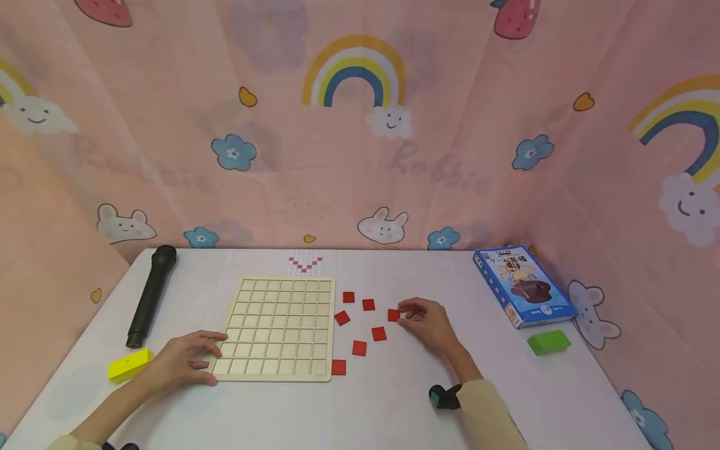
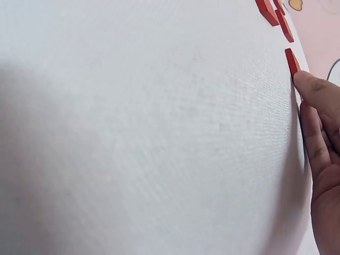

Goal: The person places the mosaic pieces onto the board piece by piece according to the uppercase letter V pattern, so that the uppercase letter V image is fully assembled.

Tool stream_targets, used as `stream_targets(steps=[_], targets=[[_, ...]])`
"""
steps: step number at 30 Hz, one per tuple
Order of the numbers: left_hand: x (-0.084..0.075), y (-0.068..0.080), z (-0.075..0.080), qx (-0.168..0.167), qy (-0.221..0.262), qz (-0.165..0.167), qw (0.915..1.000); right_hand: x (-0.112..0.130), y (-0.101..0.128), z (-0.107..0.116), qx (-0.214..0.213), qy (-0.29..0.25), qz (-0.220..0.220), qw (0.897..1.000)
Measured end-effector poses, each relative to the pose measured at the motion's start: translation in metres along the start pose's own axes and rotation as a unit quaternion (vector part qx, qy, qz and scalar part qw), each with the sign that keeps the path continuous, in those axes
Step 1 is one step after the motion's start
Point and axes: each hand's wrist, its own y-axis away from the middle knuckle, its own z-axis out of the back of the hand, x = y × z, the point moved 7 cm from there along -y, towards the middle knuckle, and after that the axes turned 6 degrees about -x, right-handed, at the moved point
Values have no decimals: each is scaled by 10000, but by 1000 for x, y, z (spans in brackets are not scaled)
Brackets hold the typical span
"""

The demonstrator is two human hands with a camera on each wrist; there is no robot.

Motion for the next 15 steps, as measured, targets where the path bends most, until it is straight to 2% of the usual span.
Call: stream_targets(steps=[5, 15], targets=[[2, -1, 0, 47, 111, 19, 9999, 1, 5, 5, -255, -164, 139, 9994], [2, 0, 0, -63, 74, 185, 9998, 1, 12, 7, -598, -287, -467, 9967]])
